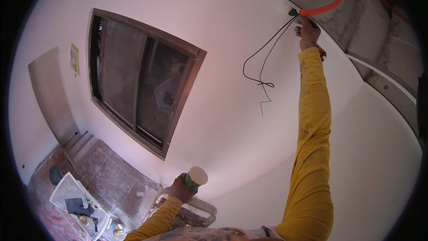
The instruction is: The person paints the ceiling white using a small brush and a container of paint while standing on a ladder. They repeatedly dip the brush into the paint and apply it to the ceiling surface, then descend the ladder and use a putty knife to scrape the ceiling near the window.
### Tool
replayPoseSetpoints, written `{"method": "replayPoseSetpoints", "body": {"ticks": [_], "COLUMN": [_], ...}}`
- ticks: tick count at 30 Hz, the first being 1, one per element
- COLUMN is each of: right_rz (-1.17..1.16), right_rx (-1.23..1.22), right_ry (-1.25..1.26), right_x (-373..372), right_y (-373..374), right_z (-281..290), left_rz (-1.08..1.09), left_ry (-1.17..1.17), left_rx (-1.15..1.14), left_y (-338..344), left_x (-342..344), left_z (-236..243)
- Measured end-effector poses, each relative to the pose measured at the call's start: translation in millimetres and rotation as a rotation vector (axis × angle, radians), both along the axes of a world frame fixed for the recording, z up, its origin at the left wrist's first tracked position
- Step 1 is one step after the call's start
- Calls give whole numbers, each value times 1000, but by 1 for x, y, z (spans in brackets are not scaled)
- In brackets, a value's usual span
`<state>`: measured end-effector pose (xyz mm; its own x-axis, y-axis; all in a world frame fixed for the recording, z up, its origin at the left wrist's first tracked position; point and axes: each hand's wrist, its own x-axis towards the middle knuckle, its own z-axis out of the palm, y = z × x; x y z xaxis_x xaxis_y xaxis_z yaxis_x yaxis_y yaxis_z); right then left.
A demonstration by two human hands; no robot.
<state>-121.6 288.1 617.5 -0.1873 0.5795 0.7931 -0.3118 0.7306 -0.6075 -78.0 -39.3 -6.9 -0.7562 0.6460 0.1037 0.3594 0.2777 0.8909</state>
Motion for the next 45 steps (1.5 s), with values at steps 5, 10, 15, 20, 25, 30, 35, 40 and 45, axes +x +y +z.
{"method": "replayPoseSetpoints", "body": {"ticks": [5,10,15,20,25,30,35,40,45], "right_rz": [-20,-76,-140,-257,-160,163,-147,-581,-1020], "right_rx": [-4,-14,-77,-59,225,594,846,1058,874], "right_ry": [5,2,18,94,188,-149,-317,-426,-781], "right_x": [21,44,73,120,140,74,-44,-77,-27], "right_y": [2,0,14,26,-41,-121,-110,-62,-47], "right_z": [3,3,6,7,-20,-44,-40,-30,-18], "left_rz": [-39,-30,-18,-56,-47,-24,-18,-44,-60], "left_ry": [13,19,-11,-15,-24,-7,-10,-10,19], "left_rx": [-27,-32,-50,-47,-63,-29,-19,-45,-41], "left_y": [3,5,5,1,1,-1,-4,-6,-5], "left_x": [-2,-1,0,0,2,0,1,-1,-3], "left_z": [-7,-8,-2,3,5,5,8,9,5]}}
